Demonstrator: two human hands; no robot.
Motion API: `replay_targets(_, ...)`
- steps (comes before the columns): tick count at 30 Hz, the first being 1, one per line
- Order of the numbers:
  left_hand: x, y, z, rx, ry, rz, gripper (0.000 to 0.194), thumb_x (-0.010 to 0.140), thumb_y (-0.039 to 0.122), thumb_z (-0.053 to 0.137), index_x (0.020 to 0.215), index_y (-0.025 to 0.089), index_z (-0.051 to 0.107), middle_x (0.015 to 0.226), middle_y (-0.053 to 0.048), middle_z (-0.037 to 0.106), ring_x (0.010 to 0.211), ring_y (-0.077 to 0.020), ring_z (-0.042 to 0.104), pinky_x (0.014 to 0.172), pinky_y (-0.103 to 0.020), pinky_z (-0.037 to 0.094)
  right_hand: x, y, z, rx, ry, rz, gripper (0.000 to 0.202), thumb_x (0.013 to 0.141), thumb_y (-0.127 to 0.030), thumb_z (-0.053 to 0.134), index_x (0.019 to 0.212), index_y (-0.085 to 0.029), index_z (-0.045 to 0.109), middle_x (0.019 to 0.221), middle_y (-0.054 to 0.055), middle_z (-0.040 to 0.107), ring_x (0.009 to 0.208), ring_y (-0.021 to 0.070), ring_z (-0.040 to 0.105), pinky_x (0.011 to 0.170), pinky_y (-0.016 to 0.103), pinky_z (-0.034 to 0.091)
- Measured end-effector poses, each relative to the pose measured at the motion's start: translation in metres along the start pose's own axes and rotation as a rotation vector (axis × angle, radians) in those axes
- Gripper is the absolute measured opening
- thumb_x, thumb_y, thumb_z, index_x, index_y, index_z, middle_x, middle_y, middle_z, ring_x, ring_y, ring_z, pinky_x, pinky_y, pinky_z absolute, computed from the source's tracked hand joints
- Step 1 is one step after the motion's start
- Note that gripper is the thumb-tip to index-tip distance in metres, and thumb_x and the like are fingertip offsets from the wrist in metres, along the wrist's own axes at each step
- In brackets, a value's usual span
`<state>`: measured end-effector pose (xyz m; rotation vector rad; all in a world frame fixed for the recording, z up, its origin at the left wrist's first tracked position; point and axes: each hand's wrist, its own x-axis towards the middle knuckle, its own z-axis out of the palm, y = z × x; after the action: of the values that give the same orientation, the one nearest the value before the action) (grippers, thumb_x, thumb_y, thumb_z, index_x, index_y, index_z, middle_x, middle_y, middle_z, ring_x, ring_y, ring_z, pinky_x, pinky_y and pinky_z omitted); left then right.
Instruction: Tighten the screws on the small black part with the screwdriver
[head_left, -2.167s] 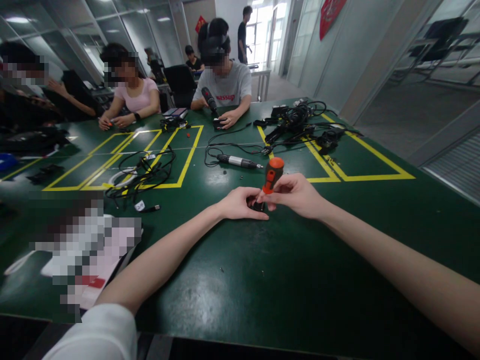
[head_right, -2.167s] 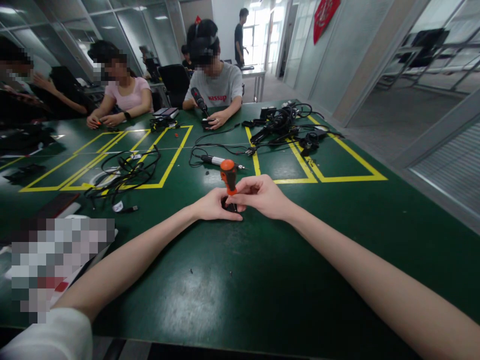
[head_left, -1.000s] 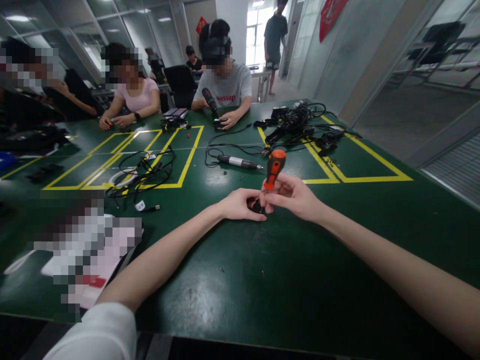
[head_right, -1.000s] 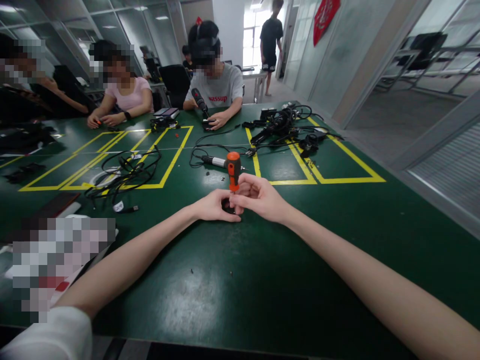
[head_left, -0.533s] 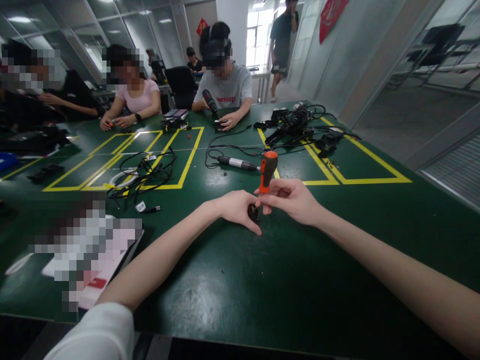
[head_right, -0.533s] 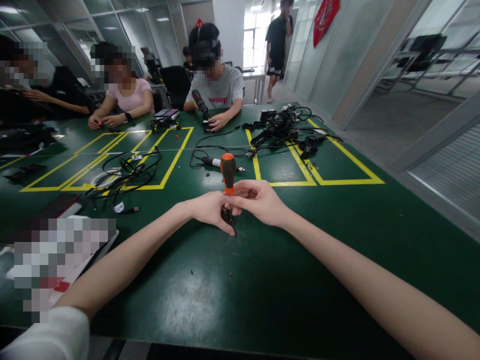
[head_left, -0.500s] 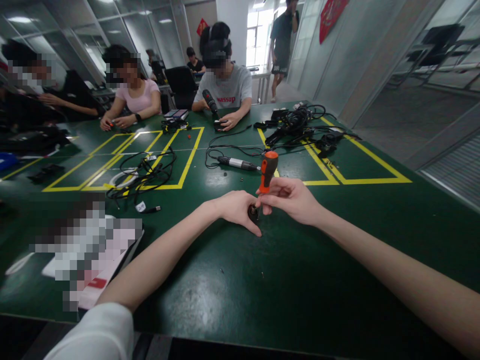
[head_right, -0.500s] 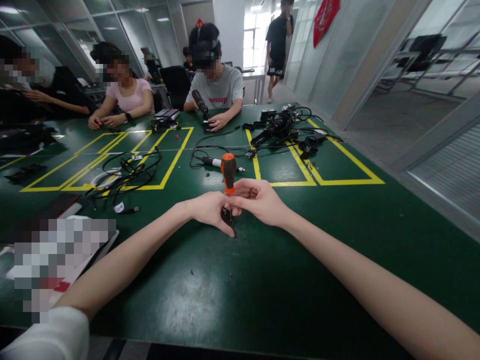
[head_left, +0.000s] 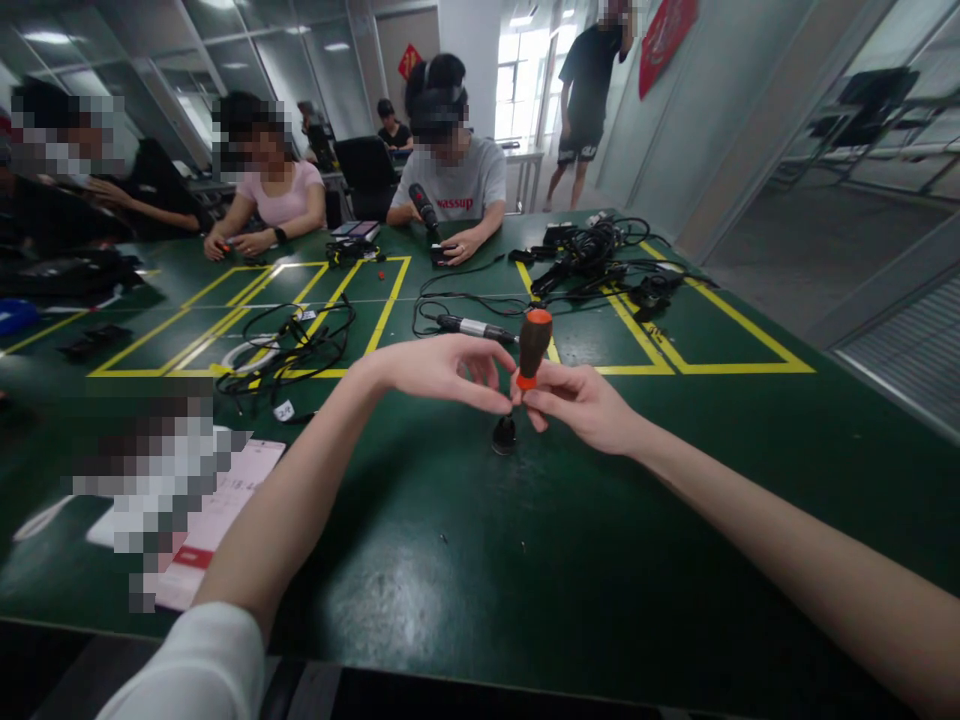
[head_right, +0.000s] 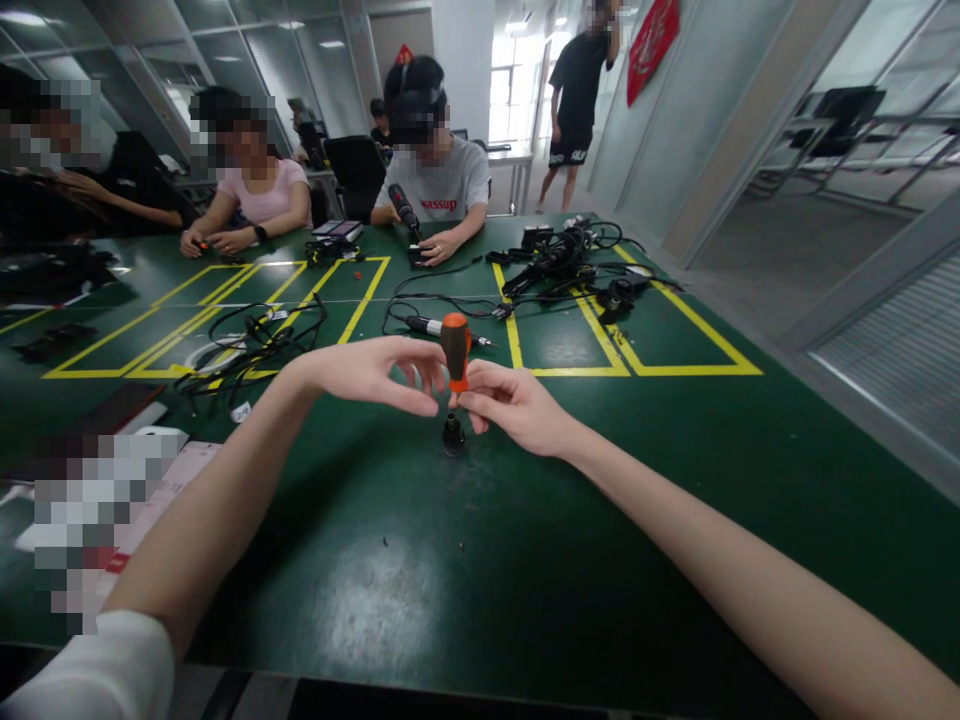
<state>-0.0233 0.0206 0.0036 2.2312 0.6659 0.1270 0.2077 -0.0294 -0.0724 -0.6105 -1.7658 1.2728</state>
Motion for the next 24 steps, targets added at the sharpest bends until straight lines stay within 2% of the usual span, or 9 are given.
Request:
replay_targets(2,-0.006,0.011,-0.005,-0.121,0.204,0.161,0.049,0.093,0.051,0.065,0.131,0.019,0.066,0.115,-0.008,0.074,0.103,-0.0207,0.069,0.089,-0.031,0.053,-0.001,0.002,0.002,-0.026,0.005,-0.030,0.034,0.097,-0.050,0.071,0.091,-0.017,0.072,0.096,0.003,0.062,0.058,0.0060,0.054,0.054,0.023,0.048)
replay_targets(5,-0.009,0.026,0.002,-0.187,0.451,0.326,0.049,0.097,0.044,0.064,0.140,0.022,0.062,0.124,-0.009,0.073,0.113,-0.0203,0.069,0.094,-0.029,0.054,-0.002,0.003,0.004,-0.068,0.015,-0.044,0.034,0.099,-0.050,0.067,0.092,-0.018,0.072,0.099,0.003,0.060,0.057,0.0053,0.050,0.049,0.022,0.043)
replay_targets(10,-0.005,0.041,0.018,-0.137,0.527,0.340,0.032,0.101,0.035,0.058,0.124,0.020,0.073,0.115,-0.007,0.076,0.100,-0.0163,0.072,0.086,-0.026,0.056,-0.003,0.002,0.005,-0.156,0.055,-0.033,0.025,0.098,-0.042,0.066,0.091,-0.019,0.073,0.103,0.004,0.061,0.061,0.0085,0.052,0.052,0.024,0.045)
replay_targets(15,0.002,0.042,0.021,0.001,0.664,0.331,0.025,0.097,0.031,0.064,0.113,0.017,0.076,0.104,-0.005,0.077,0.090,-0.0131,0.070,0.073,-0.020,0.051,-0.019,-0.005,0.014,-0.386,0.621,-0.197,0.011,0.095,-0.028,0.063,0.089,-0.023,0.069,0.101,0.006,0.063,0.079,0.0169,0.060,0.063,0.029,0.051)
replay_targets(16,0.004,0.042,0.022,-0.009,0.682,0.333,0.023,0.095,0.032,0.066,0.109,0.016,0.075,0.101,-0.005,0.076,0.084,-0.0116,0.068,0.068,-0.019,0.049,-0.025,-0.007,0.021,-0.436,0.651,-0.235,0.013,0.097,-0.025,0.060,0.087,-0.023,0.068,0.095,0.005,0.063,0.081,0.0185,0.061,0.067,0.031,0.052)
replay_targets(18,0.008,0.042,0.027,-0.098,0.678,0.332,0.022,0.092,0.033,0.069,0.103,0.015,0.073,0.096,-0.004,0.074,0.072,-0.0082,0.064,0.062,-0.018,0.046,-0.039,-0.010,0.041,-0.535,0.399,-0.284,0.015,0.098,-0.019,0.058,0.091,-0.023,0.070,0.092,0.006,0.068,0.086,0.0200,0.066,0.078,0.035,0.056)
replay_targets(20,0.012,0.043,0.033,-0.259,0.625,0.317,0.023,0.092,0.035,0.070,0.099,0.014,0.069,0.090,-0.003,0.071,0.064,-0.0063,0.060,0.057,-0.018,0.046,-0.050,-0.007,0.065,-0.555,0.021,-0.308,0.021,0.100,-0.016,0.055,0.110,-0.021,0.073,0.112,0.010,0.074,0.104,0.0214,0.070,0.095,0.039,0.057)
replay_targets(22,0.015,0.045,0.037,-0.393,0.607,0.276,0.025,0.089,0.037,0.074,0.095,0.015,0.064,0.090,-0.003,0.071,0.061,-0.0059,0.059,0.053,-0.017,0.045,-0.057,-0.001,0.087,-0.609,-0.316,-0.291,0.036,0.102,-0.021,0.055,0.137,-0.014,0.065,0.147,0.017,0.063,0.134,0.0255,0.060,0.116,0.045,0.048)
replay_targets(24,0.016,0.046,0.040,-0.487,0.618,0.228,0.030,0.083,0.036,0.080,0.091,0.016,0.058,0.090,-0.003,0.072,0.058,-0.0051,0.057,0.050,-0.016,0.043,-0.059,0.006,0.100,-0.679,-0.562,-0.275,0.046,0.107,-0.028,0.052,0.149,-0.011,0.056,0.162,0.017,0.049,0.153,0.0279,0.043,0.128,0.051,0.033)
